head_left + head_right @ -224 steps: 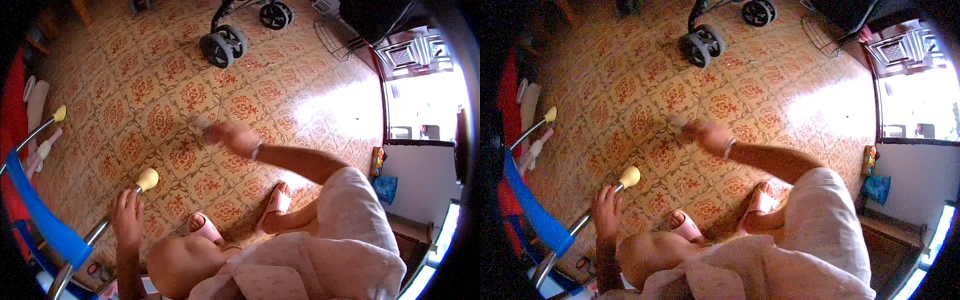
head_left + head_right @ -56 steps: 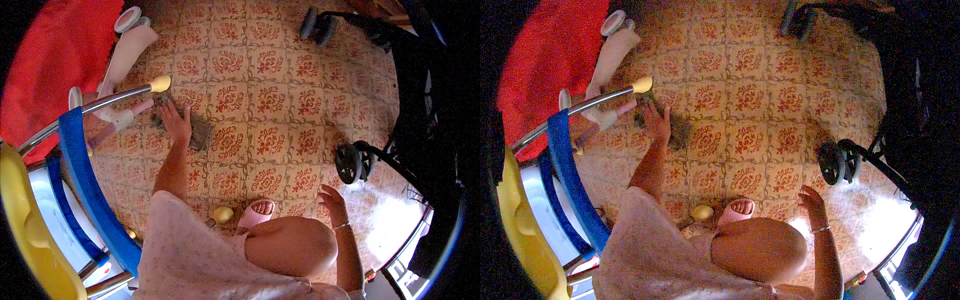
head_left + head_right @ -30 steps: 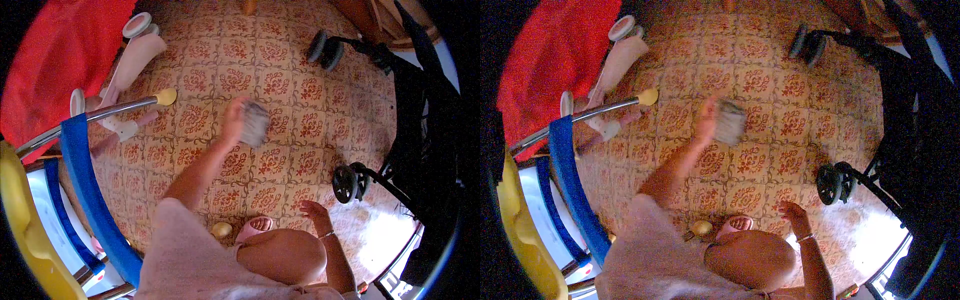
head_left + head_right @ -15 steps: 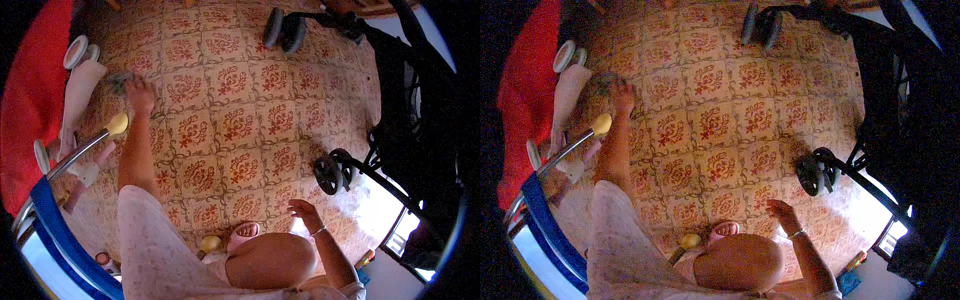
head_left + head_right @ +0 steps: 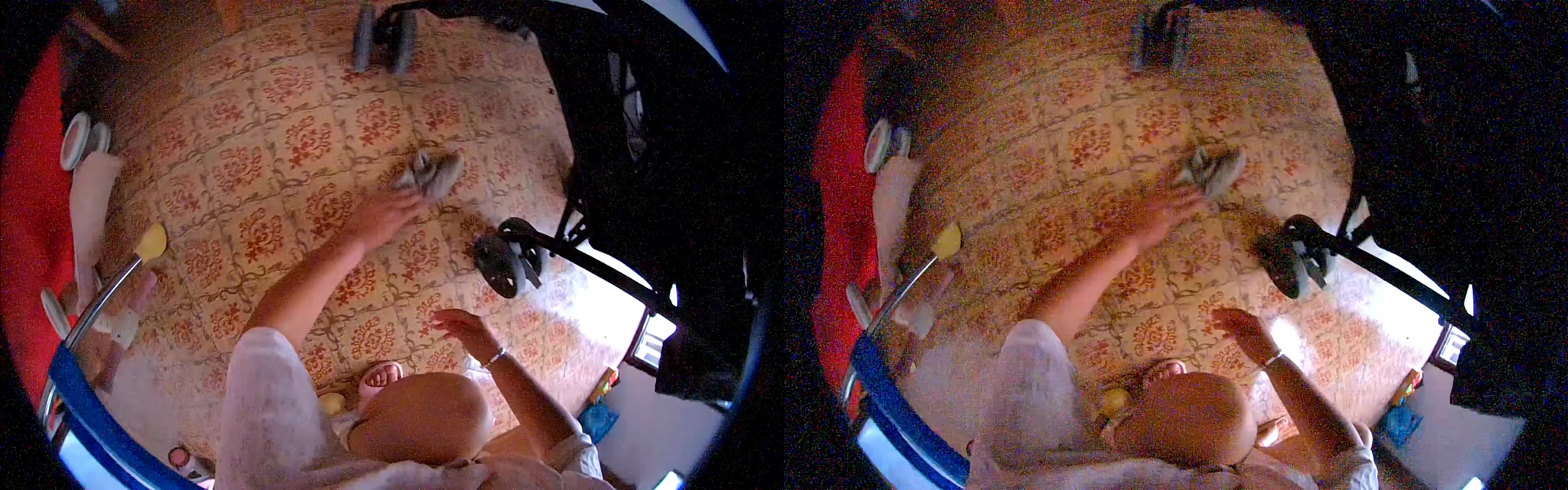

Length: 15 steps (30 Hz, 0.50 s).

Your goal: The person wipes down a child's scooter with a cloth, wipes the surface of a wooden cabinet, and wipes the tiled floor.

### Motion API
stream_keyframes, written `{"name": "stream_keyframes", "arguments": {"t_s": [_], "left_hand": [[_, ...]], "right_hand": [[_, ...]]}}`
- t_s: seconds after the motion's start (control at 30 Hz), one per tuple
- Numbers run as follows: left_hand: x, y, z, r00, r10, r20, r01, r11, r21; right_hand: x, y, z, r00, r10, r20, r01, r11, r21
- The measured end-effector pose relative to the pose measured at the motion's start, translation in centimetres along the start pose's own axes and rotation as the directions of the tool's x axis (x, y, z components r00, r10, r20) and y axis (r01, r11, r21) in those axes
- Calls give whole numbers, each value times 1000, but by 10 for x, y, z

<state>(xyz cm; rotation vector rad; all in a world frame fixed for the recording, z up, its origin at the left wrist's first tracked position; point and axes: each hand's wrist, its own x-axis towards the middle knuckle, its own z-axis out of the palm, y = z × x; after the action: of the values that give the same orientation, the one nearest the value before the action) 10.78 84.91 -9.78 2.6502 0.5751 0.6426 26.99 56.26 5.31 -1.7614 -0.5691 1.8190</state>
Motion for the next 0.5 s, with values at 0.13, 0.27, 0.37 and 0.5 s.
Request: {"name": "stream_keyframes", "arguments": {"t_s": [0.13,0.27,0.37,0.5], "left_hand": [[1,53,-20,968,72,242,-20,977,-210],[2,49,-41,766,-642,12,391,452,-802],[15,4,-70,654,-729,-202,438,583,-684],[52,-45,-22,787,-510,-347,385,846,-368]], "right_hand": [[-14,2,-4,999,15,-37,-16,1000,-24],[-30,19,-25,953,-220,-208,227,974,12],[-54,-16,-46,690,-426,-584,477,876,-75],[-73,-80,-70,481,-464,-744,527,831,-179]]}}
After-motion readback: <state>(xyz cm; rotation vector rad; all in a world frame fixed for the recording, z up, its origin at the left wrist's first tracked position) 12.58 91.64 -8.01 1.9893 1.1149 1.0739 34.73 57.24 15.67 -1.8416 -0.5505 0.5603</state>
